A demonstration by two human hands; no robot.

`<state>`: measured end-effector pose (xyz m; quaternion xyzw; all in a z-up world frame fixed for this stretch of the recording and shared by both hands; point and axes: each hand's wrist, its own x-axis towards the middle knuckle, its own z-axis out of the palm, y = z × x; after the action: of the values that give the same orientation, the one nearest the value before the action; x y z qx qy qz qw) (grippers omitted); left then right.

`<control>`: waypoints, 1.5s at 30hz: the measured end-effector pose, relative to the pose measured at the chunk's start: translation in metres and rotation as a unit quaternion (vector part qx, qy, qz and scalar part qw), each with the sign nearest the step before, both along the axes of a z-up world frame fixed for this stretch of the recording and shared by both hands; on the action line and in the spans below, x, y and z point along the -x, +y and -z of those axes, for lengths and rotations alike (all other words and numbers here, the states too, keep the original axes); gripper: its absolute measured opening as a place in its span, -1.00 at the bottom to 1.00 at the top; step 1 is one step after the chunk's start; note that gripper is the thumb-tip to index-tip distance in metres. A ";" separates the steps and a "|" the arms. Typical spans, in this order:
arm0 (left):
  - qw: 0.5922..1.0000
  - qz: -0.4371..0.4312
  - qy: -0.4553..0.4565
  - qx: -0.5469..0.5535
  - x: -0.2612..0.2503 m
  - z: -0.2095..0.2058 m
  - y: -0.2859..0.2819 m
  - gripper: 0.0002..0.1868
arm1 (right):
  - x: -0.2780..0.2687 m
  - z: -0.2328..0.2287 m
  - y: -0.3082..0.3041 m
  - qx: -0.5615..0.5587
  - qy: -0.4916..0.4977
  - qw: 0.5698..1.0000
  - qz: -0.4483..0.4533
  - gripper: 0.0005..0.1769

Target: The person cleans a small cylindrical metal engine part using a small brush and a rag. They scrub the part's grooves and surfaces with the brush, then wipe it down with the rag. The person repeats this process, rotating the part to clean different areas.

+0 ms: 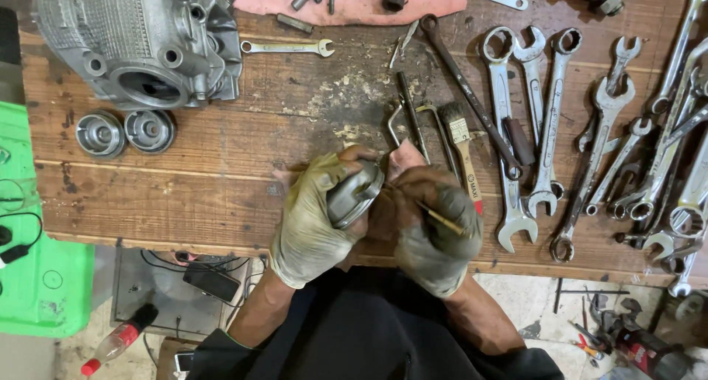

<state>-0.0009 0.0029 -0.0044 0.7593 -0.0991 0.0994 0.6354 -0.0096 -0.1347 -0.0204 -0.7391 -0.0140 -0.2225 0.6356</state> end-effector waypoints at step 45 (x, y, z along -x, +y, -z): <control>0.952 -0.003 0.038 -0.305 0.021 0.026 0.022 -0.32 | 0.018 0.017 0.015 0.124 -0.026 0.989 0.074 -0.88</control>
<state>-0.0218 0.0252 -0.0300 0.9205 -0.0981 0.0376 0.3764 -0.0281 -0.1196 -0.0371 -0.8055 -0.0034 -0.2843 0.5200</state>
